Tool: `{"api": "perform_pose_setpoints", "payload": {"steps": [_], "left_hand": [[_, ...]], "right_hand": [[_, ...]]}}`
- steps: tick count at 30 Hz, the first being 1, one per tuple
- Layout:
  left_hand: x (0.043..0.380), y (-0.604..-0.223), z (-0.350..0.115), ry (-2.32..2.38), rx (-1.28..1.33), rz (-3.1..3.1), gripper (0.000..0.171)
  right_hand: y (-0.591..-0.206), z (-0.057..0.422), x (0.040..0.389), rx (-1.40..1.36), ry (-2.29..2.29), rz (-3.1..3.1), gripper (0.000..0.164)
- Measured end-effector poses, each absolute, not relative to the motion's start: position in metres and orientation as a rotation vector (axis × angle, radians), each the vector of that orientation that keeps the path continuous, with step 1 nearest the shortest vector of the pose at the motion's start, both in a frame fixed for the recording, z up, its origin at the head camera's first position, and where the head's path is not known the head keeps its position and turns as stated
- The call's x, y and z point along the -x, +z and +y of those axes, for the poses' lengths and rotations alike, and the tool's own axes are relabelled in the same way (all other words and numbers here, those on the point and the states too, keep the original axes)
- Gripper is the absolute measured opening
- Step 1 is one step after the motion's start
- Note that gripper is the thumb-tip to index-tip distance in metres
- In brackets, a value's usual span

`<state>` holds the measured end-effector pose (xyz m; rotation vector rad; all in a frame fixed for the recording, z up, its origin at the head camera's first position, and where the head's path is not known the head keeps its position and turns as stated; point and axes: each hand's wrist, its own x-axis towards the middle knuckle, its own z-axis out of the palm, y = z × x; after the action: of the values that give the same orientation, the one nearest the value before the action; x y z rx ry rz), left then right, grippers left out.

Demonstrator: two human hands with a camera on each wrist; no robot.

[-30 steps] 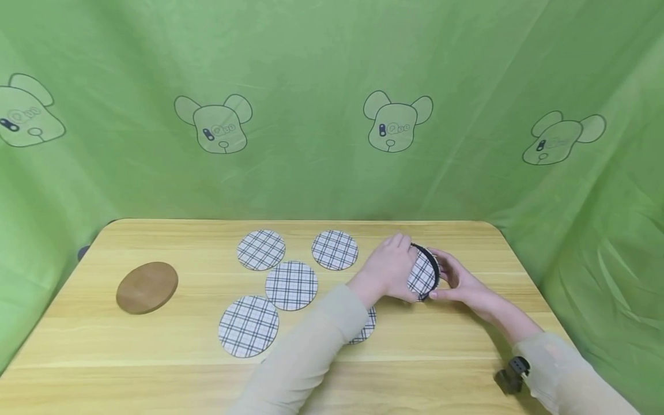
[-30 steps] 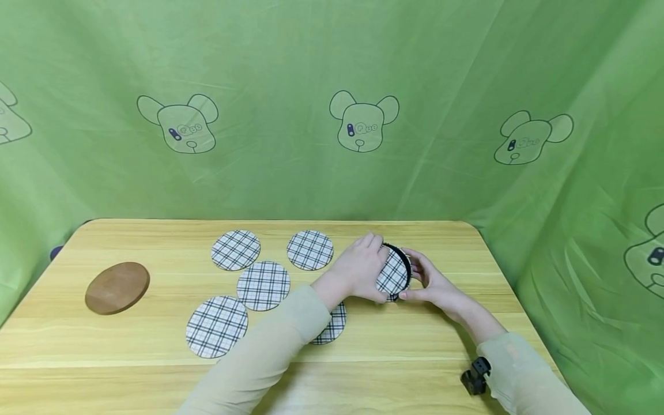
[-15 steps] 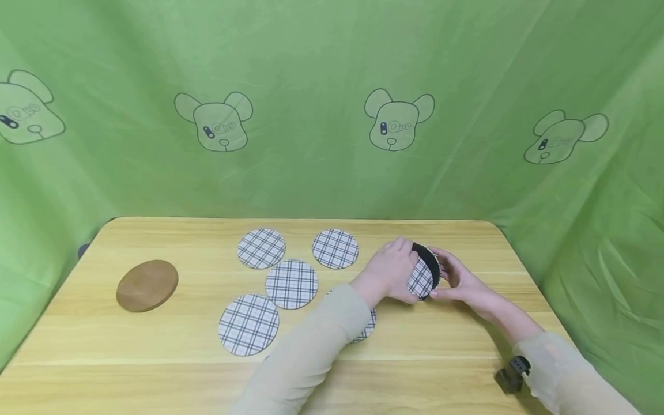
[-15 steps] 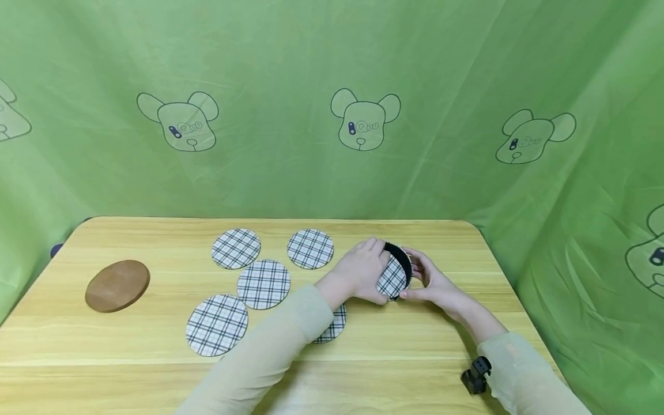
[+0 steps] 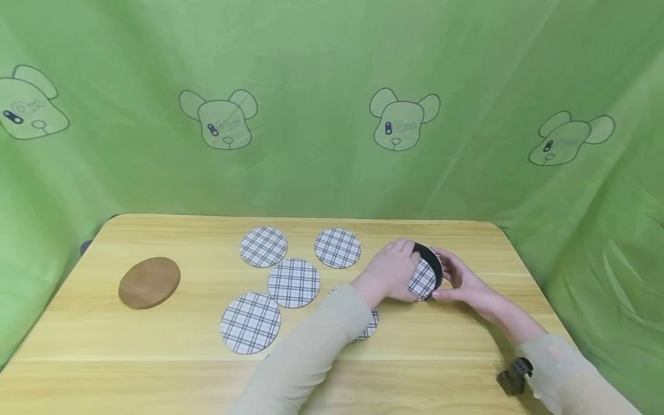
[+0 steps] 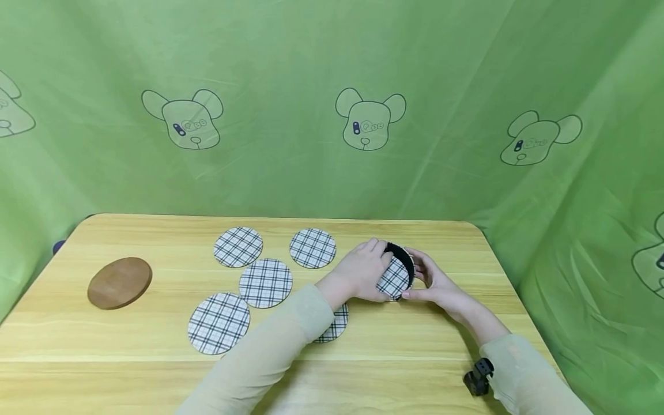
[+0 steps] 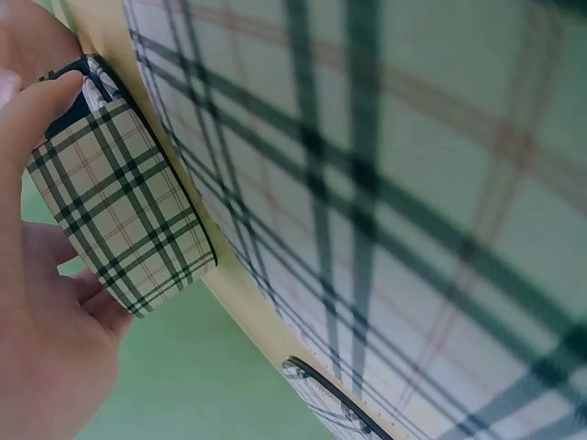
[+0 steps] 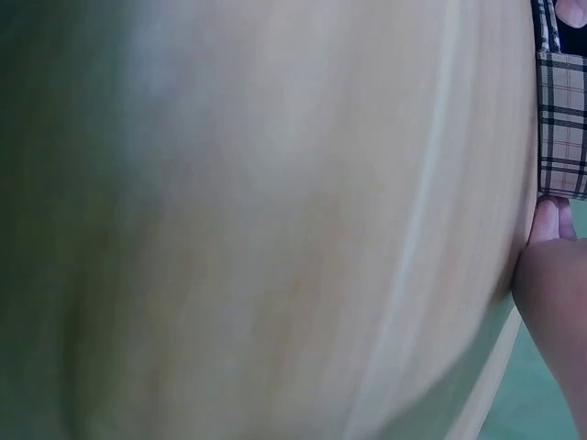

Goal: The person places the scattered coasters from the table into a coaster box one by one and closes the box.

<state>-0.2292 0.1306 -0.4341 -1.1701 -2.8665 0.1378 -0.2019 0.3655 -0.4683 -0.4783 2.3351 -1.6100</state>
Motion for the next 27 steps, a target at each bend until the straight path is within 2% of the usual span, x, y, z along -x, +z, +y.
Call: {"api": "perform_pose_setpoints", "payload": {"steps": [11,27], "left_hand": [[0.229,-0.428,0.121,0.106,1.23,-2.818,0.097],[0.23,-0.408,0.086,0.032,1.312,-2.779,0.1]], "right_hand": [[-0.469,0.366,0.201,0.488,-1.614,2.34,0.098],[-0.466,0.366,0.2,0.48,-1.597,2.345,0.098]]}}
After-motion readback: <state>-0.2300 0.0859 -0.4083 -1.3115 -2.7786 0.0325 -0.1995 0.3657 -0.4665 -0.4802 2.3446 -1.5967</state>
